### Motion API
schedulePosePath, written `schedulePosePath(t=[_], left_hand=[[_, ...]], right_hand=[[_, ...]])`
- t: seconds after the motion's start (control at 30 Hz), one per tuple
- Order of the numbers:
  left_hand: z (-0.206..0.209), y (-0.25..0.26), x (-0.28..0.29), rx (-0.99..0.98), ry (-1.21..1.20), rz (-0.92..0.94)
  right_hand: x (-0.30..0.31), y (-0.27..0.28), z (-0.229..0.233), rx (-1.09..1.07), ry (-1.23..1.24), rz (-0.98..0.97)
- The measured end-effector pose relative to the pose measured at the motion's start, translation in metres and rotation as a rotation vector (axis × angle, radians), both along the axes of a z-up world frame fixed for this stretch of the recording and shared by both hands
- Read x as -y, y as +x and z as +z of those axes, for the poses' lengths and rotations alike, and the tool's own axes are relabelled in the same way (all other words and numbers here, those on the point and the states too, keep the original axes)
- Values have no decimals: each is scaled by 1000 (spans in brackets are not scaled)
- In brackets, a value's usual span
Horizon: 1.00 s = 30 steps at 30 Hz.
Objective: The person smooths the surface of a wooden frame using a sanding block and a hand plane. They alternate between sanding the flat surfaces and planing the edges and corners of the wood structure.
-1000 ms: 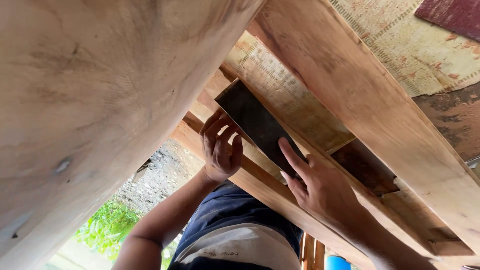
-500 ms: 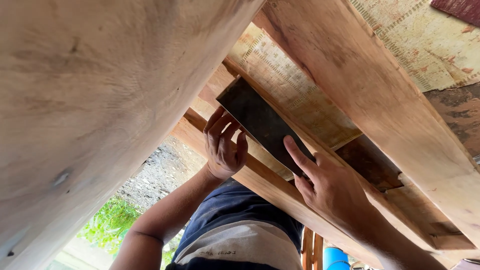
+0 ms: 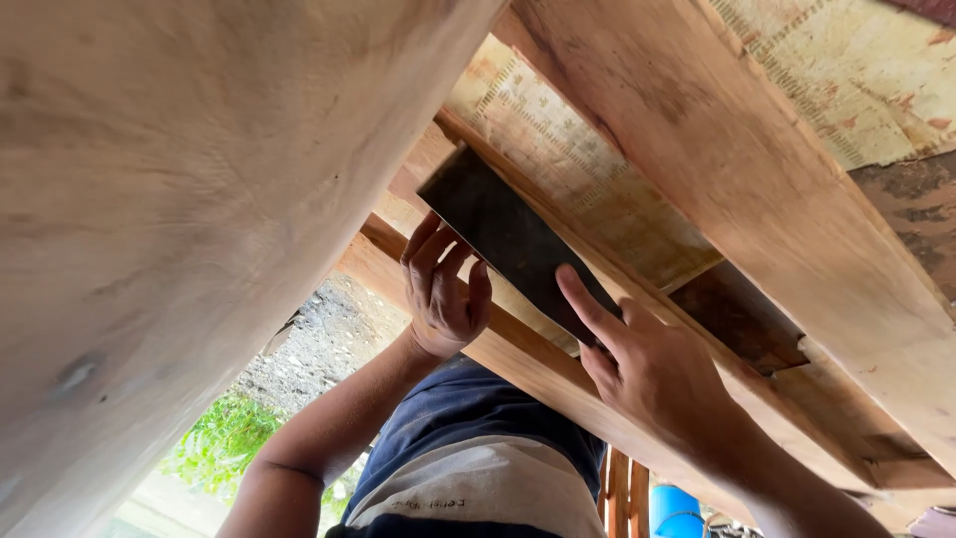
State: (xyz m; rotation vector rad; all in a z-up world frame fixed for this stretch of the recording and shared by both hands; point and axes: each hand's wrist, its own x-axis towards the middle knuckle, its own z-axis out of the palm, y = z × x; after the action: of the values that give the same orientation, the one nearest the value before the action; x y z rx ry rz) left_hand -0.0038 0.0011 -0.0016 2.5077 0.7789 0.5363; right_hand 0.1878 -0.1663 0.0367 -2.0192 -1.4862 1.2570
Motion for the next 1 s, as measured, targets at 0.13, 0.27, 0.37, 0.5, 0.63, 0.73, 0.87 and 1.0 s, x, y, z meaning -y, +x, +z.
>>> schedulePosePath(t=[0.13,0.27,0.37,0.5,0.63,0.73,0.87,1.0], left_hand=[[0,-1,-1,0,-5,-15],[-3,-3,3,2,12,9],[1,1,-1,5,18,-14],[-1,0,-1,-10,11,-6],[-2,-4,4,-9,-10,4],[-4,-4,2,-4,-9,12],[-3,-2,3,9,-1,1],[0,3,0,6,-3,-4]], right_hand=[[-3,1,1,-7,-24,16],[3,3,7,65,18,31],[-4,4,5,46,25,21],[-6,6,4,33,21,28],[-1,3,4,69,34,13],[-7,3,1,63,52,14],[-1,3,0,32,39,4],[-2,-2,-6,50,73,-15]])
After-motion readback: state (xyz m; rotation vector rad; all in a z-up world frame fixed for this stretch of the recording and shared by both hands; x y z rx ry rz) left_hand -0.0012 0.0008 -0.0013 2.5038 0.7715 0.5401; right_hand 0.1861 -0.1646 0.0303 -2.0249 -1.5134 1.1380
